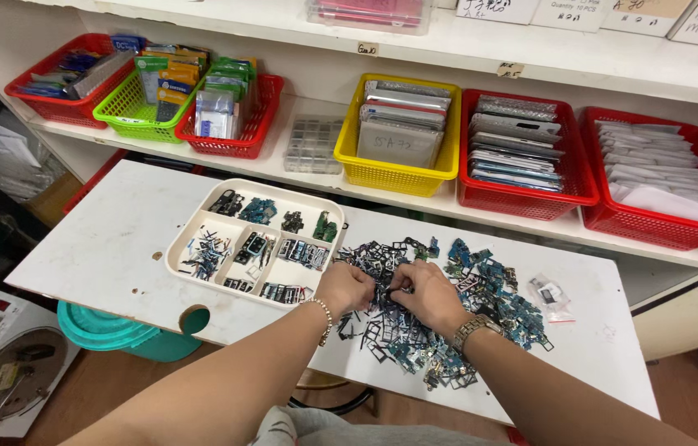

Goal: The person sorts small electronic components from a large pile on a white table into a compartmentalized tray. They pick up individual pieces, separate them, and place them into specific sections of the tray.

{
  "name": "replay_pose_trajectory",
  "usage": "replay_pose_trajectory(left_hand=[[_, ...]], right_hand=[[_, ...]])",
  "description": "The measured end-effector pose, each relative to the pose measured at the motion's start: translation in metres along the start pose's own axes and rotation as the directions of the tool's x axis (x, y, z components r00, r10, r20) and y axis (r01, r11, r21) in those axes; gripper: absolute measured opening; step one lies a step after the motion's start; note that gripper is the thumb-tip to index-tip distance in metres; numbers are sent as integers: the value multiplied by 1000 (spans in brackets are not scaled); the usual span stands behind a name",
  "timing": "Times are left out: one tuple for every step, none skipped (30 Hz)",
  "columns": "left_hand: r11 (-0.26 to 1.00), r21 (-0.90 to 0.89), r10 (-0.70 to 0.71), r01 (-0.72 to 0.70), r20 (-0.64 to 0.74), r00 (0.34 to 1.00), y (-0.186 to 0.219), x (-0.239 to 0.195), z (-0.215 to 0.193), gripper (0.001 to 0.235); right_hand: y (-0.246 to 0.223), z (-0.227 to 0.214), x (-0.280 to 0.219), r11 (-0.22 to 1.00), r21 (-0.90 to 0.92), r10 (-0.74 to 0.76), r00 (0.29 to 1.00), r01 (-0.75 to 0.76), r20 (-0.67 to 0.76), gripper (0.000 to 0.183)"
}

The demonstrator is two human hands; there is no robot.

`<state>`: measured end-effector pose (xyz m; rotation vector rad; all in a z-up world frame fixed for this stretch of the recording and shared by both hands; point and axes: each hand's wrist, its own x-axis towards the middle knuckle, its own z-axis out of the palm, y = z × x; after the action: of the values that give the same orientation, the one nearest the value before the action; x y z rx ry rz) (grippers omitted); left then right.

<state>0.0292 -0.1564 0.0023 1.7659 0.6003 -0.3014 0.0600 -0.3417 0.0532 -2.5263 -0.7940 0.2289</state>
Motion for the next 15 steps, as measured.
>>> replay_pose_trajectory(left_hand=[[992,-104,-66,68,26,998,-2,6,5,18],[969,-204,-127,137,60,990,-3,13,10,21],[932,-299,-185,207,100,978,-6,20,15,25],[904,-339,-220,263,159,962,-8,28,18,26],[871,-374,-251,319,219,943,-10,36,19,27],[834,-404,-279,376,279,919,-12,43,19,28],[819,-437,-256,372,303,918,-14,50,20,24],[801,-470,-232,370,326,916,-15,56,21,20],[783,-501,-208,368,347,914,-15,60,23,16],[790,-518,-181,328,315,932,-16,62,23,15],[796,-533,-153,287,282,947,-16,62,22,14],[801,-546,-126,245,247,961,-16,61,22,14],[818,-536,-99,208,225,969,-14,58,21,13],[835,-524,-73,171,204,976,-13,55,21,12],[849,-511,-45,134,182,982,-11,51,20,11]], right_hand=[[3,0,3,995,76,68,997,-71,43,18],[6,-1,7,978,148,132,987,-144,91,17],[9,-1,10,952,215,191,971,-219,143,16],[12,-1,10,950,253,154,980,-182,127,15],[15,-1,10,946,289,118,987,-145,110,15],[17,-2,10,940,324,82,992,-107,92,15],[20,-3,9,934,338,79,991,-113,111,15],[22,-5,8,928,353,76,988,-118,131,16],[24,-6,7,922,368,72,986,-123,151,16],[25,-8,8,891,441,60,990,-112,130,17],[26,-12,9,854,511,49,993,-98,109,18],[25,-14,9,812,578,39,995,-82,87,20],[25,-17,9,788,603,74,991,-127,111,21],[23,-20,10,761,626,107,985,-170,137,22],[22,-22,10,732,647,139,977,-213,164,24]])
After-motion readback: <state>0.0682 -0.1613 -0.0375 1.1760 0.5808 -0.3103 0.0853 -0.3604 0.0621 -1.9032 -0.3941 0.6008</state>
